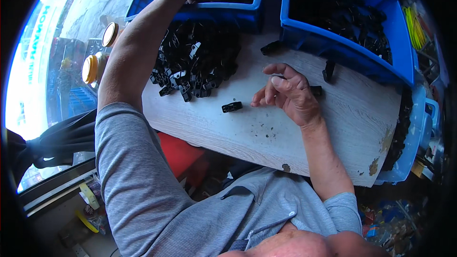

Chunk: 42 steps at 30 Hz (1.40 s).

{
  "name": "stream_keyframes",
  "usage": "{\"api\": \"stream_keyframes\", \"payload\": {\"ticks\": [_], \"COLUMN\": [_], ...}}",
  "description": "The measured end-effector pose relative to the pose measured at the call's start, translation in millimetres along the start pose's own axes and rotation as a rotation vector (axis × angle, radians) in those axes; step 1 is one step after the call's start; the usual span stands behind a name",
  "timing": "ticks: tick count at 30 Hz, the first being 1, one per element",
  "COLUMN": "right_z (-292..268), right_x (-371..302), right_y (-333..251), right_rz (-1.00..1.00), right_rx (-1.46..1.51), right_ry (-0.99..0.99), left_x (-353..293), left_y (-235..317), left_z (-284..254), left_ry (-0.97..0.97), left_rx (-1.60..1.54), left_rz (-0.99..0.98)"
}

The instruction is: Assembling small black plastic components at a workbench in a factory setting.

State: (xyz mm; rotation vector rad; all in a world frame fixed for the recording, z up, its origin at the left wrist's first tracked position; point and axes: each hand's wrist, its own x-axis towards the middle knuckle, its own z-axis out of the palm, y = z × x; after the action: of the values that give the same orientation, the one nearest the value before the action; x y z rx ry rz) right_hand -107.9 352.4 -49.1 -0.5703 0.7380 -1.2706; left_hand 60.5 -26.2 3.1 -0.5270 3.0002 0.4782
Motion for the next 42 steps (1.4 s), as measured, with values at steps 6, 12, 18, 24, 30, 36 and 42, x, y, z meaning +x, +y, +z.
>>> {"api": "stream_keyframes", "payload": {"ticks": [6, 12, 18, 24, 30, 36, 42], "right_z": [7.5, 13.7, 11.2, 10.9, 12.9, 12.7, 10.8], "right_x": [1.9, 2.8, -0.3, 0.4, 1.8, 2.4, 3.5], "right_y": [0.6, 0.8, -4.4, -4.7, -1.0, -1.4, -0.5], "right_rz": [0.012, 0.014, 0.023, 0.024, 0.007, 0.002, 0.011], "right_rx": [-0.005, 0.000, -0.032, -0.005, -0.036, -0.013, -0.024], "right_ry": [-0.008, -0.030, 0.016, 0.008, 0.003, -0.010, -0.008], "left_x": [9.4, -21.4, -57.8, -138.6, -163.5, -152.7, -149.0], "left_y": [34.0, 30.2, 60.5, 96.3, 106.6, 116.4, 130.7], "left_z": [-24.8, -45.4, -48.4, -10.2, 61.6, 82.4, 78.2], "left_ry": [-0.108, 0.209, 0.657, 1.096, 1.297, 1.244, 1.212], "left_rx": [0.008, -0.336, -0.527, -0.389, 0.052, -0.022, 0.022], "left_rz": [-0.576, -0.466, -0.483, -0.447, -0.465, -0.565, -0.599]}}
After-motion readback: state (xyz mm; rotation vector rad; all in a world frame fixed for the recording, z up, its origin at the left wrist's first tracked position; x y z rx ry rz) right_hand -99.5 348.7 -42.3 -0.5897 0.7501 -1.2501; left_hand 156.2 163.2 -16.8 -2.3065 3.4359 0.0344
